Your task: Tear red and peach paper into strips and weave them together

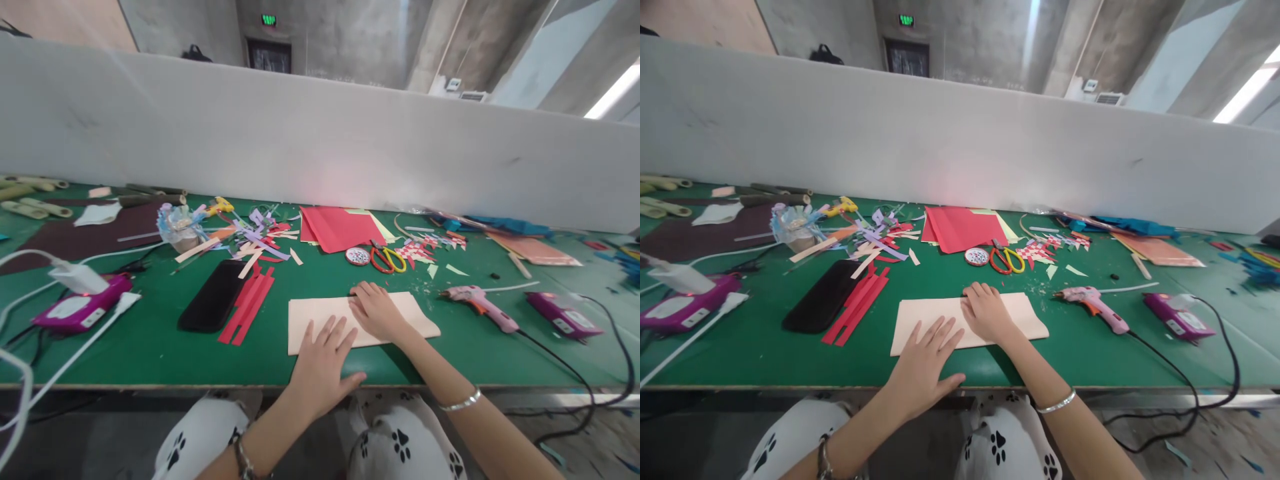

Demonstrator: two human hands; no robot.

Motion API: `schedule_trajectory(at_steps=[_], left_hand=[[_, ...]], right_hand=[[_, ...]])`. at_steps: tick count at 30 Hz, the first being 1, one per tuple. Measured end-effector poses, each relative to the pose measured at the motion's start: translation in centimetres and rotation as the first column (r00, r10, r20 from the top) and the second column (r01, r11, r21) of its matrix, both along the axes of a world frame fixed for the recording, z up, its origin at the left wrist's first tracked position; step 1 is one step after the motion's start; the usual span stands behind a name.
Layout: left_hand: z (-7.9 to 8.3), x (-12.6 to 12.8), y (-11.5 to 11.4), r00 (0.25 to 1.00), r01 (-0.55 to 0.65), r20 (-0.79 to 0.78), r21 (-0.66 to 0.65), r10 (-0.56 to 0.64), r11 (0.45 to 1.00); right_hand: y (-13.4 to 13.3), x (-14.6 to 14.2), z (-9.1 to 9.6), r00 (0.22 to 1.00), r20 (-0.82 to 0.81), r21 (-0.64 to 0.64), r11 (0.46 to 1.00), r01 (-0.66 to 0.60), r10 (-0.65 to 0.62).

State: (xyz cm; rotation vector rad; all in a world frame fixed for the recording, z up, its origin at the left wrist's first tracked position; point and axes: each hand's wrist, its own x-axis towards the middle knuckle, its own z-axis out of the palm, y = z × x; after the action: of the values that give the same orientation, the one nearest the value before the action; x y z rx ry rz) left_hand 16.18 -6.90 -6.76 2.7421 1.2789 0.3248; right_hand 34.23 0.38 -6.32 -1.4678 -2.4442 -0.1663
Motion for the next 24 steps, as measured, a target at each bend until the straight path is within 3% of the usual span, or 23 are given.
schedule_trajectory(at_steps=[10,13,17,21,24], left_hand=[[0.8,-0.3,-0.3,0.998,-0.004,0.07,-0.01,0.005,1.0],[2.5,-0.8,1.0,0.993,-0.073,0.093,0.044,0.068,0.996],[5.9,-1.2,3.5,0.977,-0.189,0.145,0.244,0.156,0.951],[8.7,-1.4,4.2,0.997,-0.037,0.079,0.156,0.025,0.987],[9.9,-1.9,3.6,0.998,0.047,0.035,0.115,-0.051,0.992]], right_hand=[[-0.4,-0.4,1.1,0.985,-0.117,-0.124,0.986,0.113,-0.127],[-0.9,-0.3,2.4,0.984,-0.16,-0.131,0.99,0.059,-0.079],[-2.4,-0.6,5.1,0.979,-0.19,-0.138,0.985,-0.103,0.076],[-3.8,-1.1,7.3,0.971,-0.199,0.006,0.991,-0.135,0.133],[-4.3,-0.6,8.1,0.971,-0.2,0.049,0.991,-0.125,0.132]])
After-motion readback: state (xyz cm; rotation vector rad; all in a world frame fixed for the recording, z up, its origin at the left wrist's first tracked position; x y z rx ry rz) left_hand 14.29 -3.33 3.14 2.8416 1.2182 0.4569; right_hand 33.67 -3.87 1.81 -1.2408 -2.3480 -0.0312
